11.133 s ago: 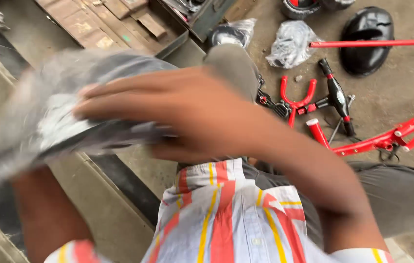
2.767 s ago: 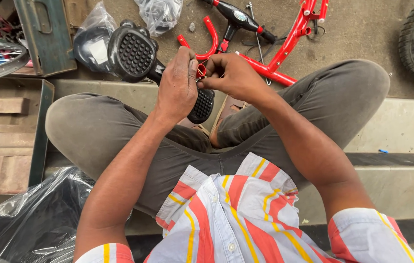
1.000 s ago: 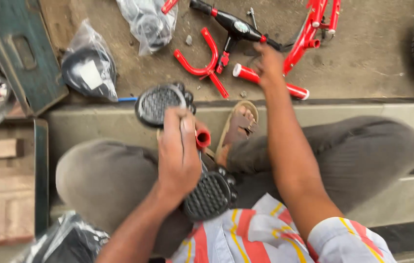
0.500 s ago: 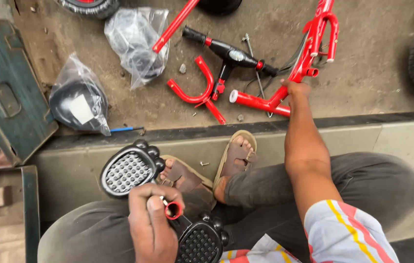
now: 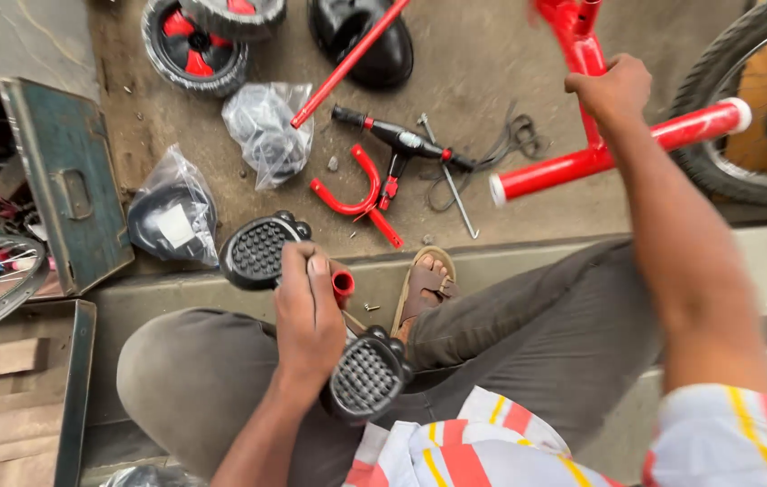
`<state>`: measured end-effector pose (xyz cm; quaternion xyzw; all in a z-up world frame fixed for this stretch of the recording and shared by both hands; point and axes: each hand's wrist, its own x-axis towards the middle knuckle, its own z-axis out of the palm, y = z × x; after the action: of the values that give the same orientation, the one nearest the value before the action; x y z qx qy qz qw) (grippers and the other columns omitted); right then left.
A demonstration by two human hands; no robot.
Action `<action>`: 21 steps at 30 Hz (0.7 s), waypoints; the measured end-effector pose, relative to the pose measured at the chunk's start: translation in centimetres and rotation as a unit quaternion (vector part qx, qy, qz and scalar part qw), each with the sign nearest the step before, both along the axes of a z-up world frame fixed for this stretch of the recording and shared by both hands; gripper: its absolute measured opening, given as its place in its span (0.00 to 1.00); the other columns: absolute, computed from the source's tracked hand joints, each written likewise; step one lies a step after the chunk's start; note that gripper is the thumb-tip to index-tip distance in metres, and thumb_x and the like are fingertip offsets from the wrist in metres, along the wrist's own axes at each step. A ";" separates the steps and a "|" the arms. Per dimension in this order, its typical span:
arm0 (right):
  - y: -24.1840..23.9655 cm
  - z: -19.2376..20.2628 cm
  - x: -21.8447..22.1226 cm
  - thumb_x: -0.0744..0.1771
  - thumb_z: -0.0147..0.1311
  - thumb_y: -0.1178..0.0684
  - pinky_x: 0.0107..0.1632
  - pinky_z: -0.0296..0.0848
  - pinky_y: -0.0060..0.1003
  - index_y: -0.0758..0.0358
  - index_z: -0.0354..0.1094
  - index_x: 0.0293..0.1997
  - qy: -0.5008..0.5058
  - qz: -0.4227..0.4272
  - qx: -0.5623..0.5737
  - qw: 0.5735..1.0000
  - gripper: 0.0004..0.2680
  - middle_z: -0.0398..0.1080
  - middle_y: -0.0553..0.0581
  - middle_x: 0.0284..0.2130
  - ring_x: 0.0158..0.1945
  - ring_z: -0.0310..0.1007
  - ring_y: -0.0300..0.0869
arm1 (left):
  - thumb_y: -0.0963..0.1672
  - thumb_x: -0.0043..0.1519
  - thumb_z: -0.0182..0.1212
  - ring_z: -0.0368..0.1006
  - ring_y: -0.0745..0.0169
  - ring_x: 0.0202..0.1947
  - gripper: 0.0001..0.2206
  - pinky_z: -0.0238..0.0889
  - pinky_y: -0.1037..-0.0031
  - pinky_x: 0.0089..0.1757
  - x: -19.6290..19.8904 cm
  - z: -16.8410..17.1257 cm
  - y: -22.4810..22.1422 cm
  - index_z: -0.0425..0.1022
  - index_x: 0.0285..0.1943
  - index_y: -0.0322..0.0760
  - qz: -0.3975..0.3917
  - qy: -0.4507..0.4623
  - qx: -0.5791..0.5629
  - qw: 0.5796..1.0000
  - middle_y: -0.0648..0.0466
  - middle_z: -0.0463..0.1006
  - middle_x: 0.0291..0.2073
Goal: The recorder is unpacking and beginning to assemble a red tricycle, handling the seat and main frame components.
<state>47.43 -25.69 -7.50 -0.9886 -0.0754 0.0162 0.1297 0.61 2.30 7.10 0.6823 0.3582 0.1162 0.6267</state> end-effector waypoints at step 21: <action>11.5 9.4 -32.6 0.58 0.67 0.56 0.42 0.69 0.36 0.62 0.67 0.38 0.502 0.404 0.311 0.699 0.12 0.68 0.50 0.28 0.35 0.68 0.38 | 0.47 0.75 0.40 0.63 0.67 0.21 0.09 0.59 0.76 0.23 -9.8 5.6 2.1 0.60 0.47 0.39 0.267 -0.289 -0.036 0.919 0.52 0.68 0.30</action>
<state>14.82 -14.18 1.88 -0.6119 -0.3917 0.5365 0.4293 -9.16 4.42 12.65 0.4748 0.3342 0.4580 0.6731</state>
